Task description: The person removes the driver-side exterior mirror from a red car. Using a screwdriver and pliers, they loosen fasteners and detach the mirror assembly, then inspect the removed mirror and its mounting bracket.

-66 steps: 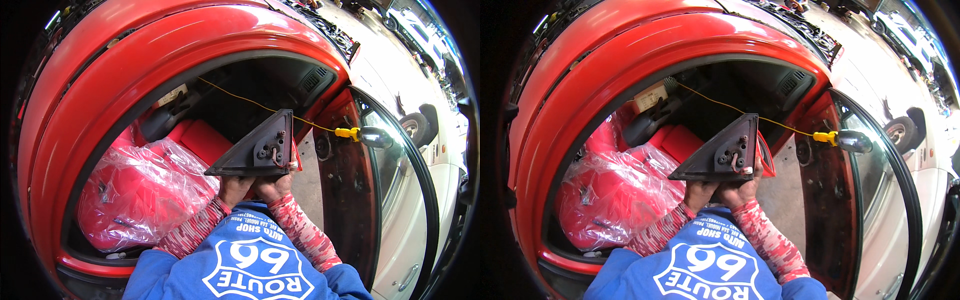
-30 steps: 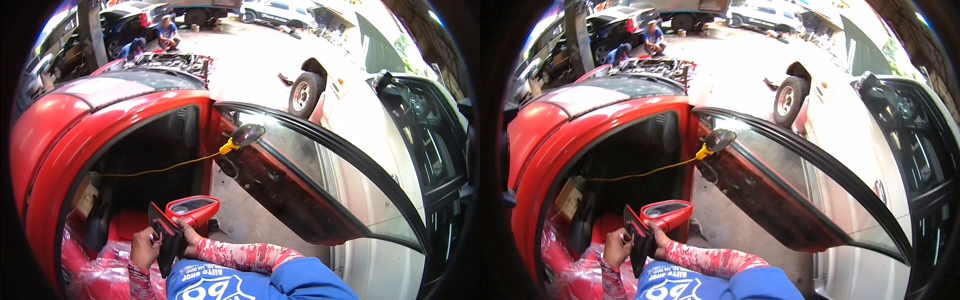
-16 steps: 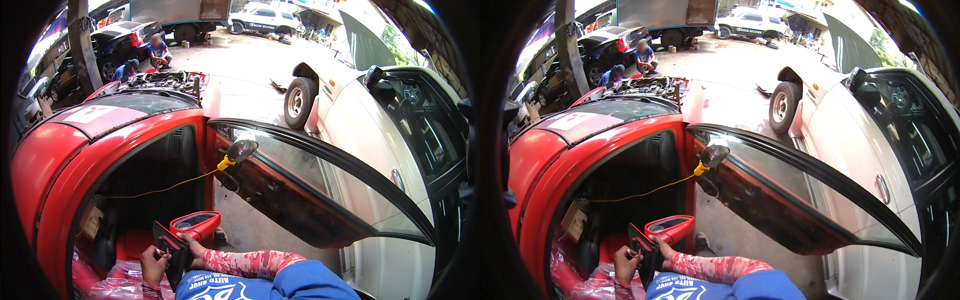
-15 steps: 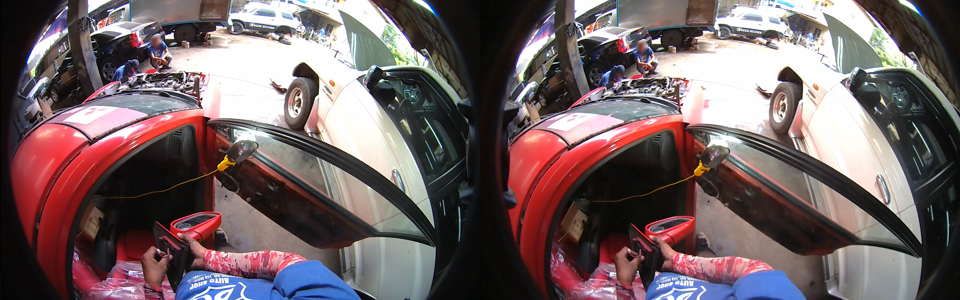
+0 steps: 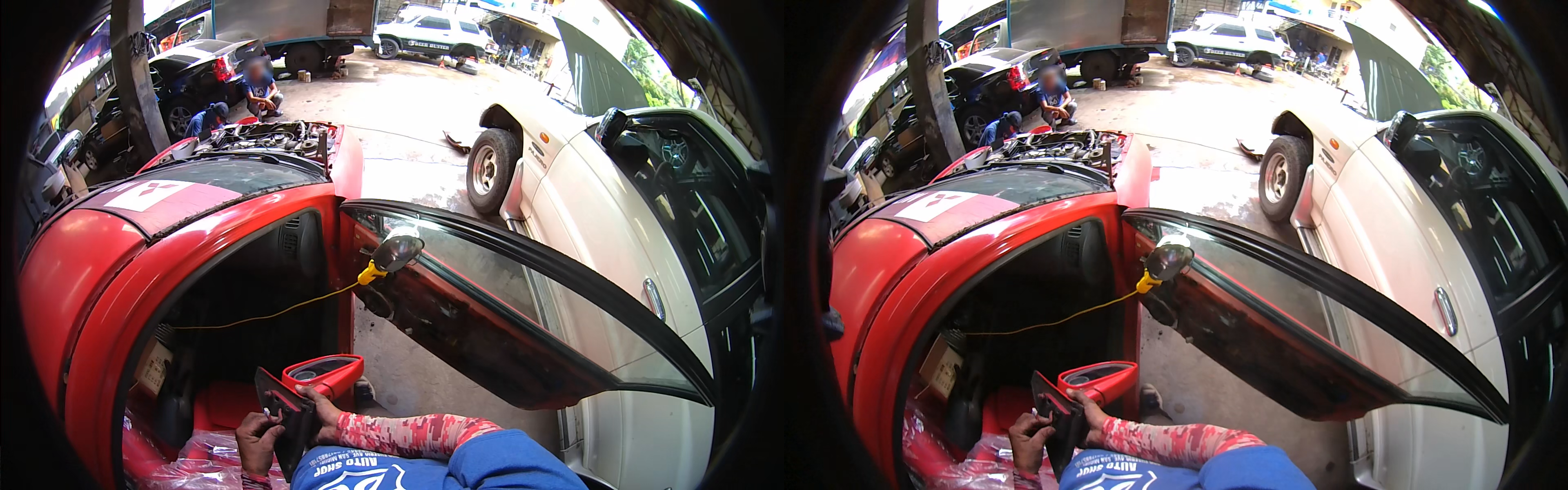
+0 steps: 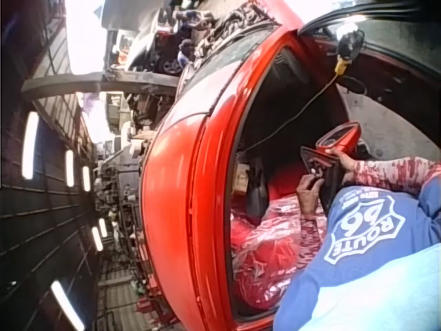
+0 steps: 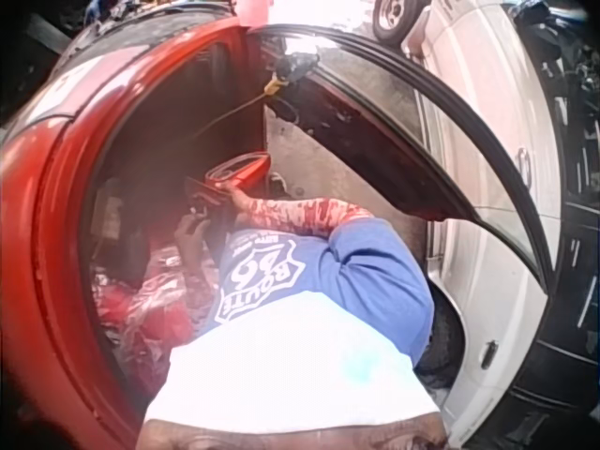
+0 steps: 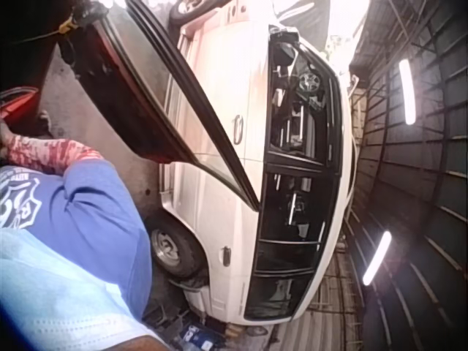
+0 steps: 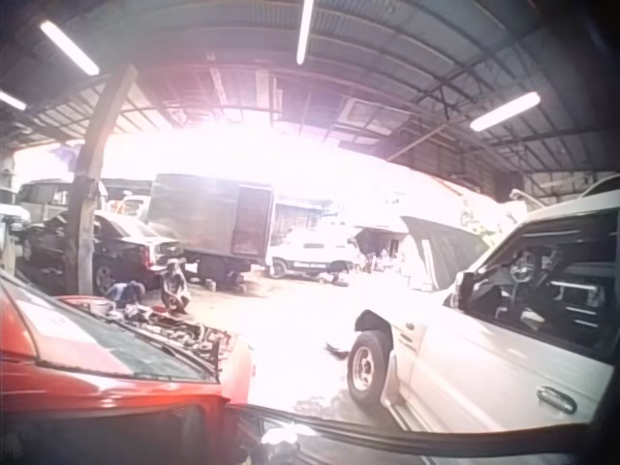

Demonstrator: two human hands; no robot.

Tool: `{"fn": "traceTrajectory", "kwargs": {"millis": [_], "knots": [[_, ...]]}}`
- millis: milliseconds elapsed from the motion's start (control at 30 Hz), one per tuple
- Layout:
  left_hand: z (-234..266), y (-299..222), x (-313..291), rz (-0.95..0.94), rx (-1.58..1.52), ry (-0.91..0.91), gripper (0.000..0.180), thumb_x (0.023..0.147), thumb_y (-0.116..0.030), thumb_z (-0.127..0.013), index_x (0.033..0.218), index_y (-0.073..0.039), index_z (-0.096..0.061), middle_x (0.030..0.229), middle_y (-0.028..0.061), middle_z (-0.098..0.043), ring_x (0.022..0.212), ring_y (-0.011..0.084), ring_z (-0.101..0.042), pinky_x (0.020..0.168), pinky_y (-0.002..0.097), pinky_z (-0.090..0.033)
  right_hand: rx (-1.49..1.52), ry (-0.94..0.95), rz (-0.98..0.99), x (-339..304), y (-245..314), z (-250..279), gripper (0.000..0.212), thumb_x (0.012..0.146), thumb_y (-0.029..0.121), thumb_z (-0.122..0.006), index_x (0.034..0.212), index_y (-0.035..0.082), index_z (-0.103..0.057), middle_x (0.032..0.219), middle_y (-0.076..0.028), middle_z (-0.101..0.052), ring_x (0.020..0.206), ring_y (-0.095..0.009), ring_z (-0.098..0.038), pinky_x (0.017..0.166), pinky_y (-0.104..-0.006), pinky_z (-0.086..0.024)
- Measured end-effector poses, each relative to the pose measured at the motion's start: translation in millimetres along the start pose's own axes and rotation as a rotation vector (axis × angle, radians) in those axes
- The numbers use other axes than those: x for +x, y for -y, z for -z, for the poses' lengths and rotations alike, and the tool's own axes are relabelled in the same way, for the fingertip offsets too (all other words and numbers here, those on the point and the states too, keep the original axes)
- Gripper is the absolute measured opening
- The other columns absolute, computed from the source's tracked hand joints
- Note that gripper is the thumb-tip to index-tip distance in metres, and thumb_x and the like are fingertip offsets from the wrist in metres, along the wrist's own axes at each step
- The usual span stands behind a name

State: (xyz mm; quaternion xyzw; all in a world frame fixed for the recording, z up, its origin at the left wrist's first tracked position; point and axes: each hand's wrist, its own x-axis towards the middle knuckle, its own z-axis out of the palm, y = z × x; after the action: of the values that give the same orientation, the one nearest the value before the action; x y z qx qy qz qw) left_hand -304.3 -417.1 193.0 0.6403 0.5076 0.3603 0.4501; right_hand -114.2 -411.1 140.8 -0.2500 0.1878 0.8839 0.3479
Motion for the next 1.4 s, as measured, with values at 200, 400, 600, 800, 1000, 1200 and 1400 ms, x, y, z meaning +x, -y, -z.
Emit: {"fn": "traceTrajectory", "kwargs": {"millis": [200,400,600,800,1000,1200,1400], "knots": [[-4,-1,-1,-0.070,-0.010,-0.007,0.021,0.075,0.006,-0.077,0.095,0.000,-0.075,0.094,0.0078,-0.065,0.089,0.0195,-0.066,0.081,0.0298,-0.052,0.052,-0.029,-0.004,-4,-1,-5,0.053,0.087,0.061,-0.067,0.113,0.015,-0.073,0.109,-0.008,-0.074,0.103,-0.026,-0.067,0.098,-0.0494,-0.048],[-10,4,-3,-0.073,-0.039,-0.108,0.015,0.082,-0.003,-0.079,0.095,0.000,-0.071,0.090,0.0066,-0.063,0.088,0.0165,-0.064,0.079,0.0288,-0.051,0.026,0.102,0.010,-4,-2,-5,0.054,0.087,0.060,-0.067,0.113,0.014,-0.073,0.105,-0.007,-0.075,0.098,-0.025,-0.068,0.097,-0.0473,-0.049],[-8,10,-11,0.044,-0.034,-0.147,0.015,0.085,-0.007,-0.078,0.090,0.000,-0.065,0.092,0.0067,-0.062,0.086,0.0155,-0.062,0.077,0.0291,-0.049,0.054,0.063,-0.036,3,-3,-1,0.055,0.087,0.060,-0.067,0.115,0.013,-0.073,0.105,-0.007,-0.074,0.099,-0.025,-0.068,0.098,-0.0472,-0.049],[-5,3,-11,-0.184,0.144,-0.145,0.009,0.086,-0.002,-0.072,0.093,0.001,-0.068,0.093,0.0103,-0.061,0.086,0.0221,-0.063,0.078,0.0317,-0.049,0.056,0.055,-0.041,1,-7,-8,0.055,0.091,0.060,-0.061,0.116,0.012,-0.073,0.109,-0.009,-0.074,0.100,-0.025,-0.069,0.097,-0.0429,-0.052],[-4,-3,-10,-0.228,0.143,-0.077,0.016,0.085,0.000,-0.070,0.101,0.000,-0.071,0.094,0.0118,-0.063,0.088,0.0246,-0.064,0.078,0.0331,-0.050,0.029,0.008,0.017,-5,-6,-11,0.055,0.089,0.059,-0.064,0.116,0.012,-0.073,0.110,-0.010,-0.074,0.102,-0.026,-0.068,0.099,-0.0437,-0.051],[-14,-3,-12,0.024,0.054,-0.279,0.019,0.079,-0.009,-0.083,0.088,-0.003,-0.068,0.088,0.0087,-0.063,0.077,0.0210,-0.064,0.068,0.0329,-0.050,-0.023,0.099,0.035,-8,-5,-11,0.061,0.091,0.061,-0.058,0.126,0.012,-0.066,0.117,-0.012,-0.071,0.106,-0.030,-0.066,0.100,-0.0528,-0.049],[-10,-5,-7,-0.276,0.137,-0.195,0.011,0.083,-0.002,-0.076,0.091,-0.002,-0.068,0.090,0.0106,-0.062,0.085,0.0229,-0.065,0.073,0.0327,-0.052,-0.055,-0.067,0.091,-14,-7,-20,0.063,0.091,0.060,-0.057,0.129,0.011,-0.064,0.122,-0.014,-0.069,0.112,-0.031,-0.063,0.105,-0.0554,-0.044]]}}
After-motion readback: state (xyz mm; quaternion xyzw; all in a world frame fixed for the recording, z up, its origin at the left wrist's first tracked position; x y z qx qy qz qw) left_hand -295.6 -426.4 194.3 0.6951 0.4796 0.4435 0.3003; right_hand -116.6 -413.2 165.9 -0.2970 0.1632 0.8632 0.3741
